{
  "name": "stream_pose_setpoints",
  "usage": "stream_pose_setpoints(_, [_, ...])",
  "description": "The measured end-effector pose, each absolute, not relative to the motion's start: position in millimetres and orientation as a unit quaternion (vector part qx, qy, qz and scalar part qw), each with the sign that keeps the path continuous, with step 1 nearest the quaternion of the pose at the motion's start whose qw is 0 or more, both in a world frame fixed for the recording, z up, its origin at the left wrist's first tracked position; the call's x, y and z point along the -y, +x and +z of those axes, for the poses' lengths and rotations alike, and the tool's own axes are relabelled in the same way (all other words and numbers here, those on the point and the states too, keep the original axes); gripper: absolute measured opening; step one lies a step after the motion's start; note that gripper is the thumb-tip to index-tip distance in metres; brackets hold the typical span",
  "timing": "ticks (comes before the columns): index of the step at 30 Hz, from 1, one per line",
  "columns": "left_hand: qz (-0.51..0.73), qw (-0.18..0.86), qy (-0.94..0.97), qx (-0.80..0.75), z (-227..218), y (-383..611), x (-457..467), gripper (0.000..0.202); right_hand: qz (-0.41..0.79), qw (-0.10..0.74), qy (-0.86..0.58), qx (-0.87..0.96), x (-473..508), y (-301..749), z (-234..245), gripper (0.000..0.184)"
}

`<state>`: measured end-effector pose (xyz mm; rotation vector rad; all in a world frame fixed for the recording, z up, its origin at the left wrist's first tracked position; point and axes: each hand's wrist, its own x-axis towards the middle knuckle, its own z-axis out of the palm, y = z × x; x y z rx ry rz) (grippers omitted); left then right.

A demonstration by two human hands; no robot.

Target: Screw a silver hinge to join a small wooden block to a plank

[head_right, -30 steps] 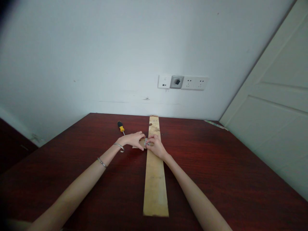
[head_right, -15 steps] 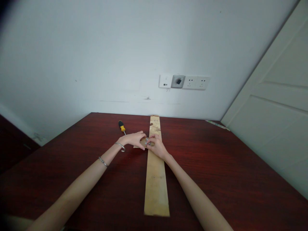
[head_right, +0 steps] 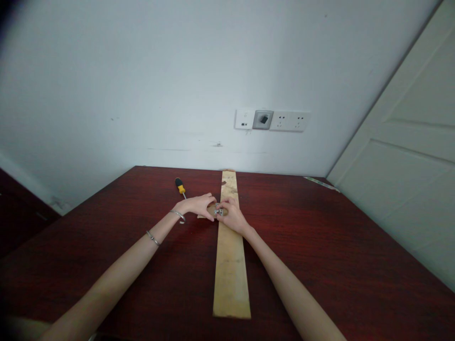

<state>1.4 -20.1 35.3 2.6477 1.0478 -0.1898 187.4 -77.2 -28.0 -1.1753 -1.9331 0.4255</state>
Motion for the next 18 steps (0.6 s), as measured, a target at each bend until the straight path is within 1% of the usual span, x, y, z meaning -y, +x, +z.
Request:
stream_pose_setpoints(5, [-0.064,0.144,0.919,-0.361,36.0,1.4,20.6,0.068,0.169,0.406,-0.464,0.769,76.6,188.1,-28.9,0.015])
stream_pose_setpoints(12, [-0.062,0.148,0.917,-0.366,36.0,1.1,20.8,0.068,0.170,0.405,-0.458,0.773,75.7,189.1,-29.5,0.006])
stream_pose_setpoints(18, [-0.055,0.149,0.920,-0.358,33.0,0.1,18.5,0.071,0.170,0.410,-0.462,0.768,76.6,188.6,-28.6,0.003])
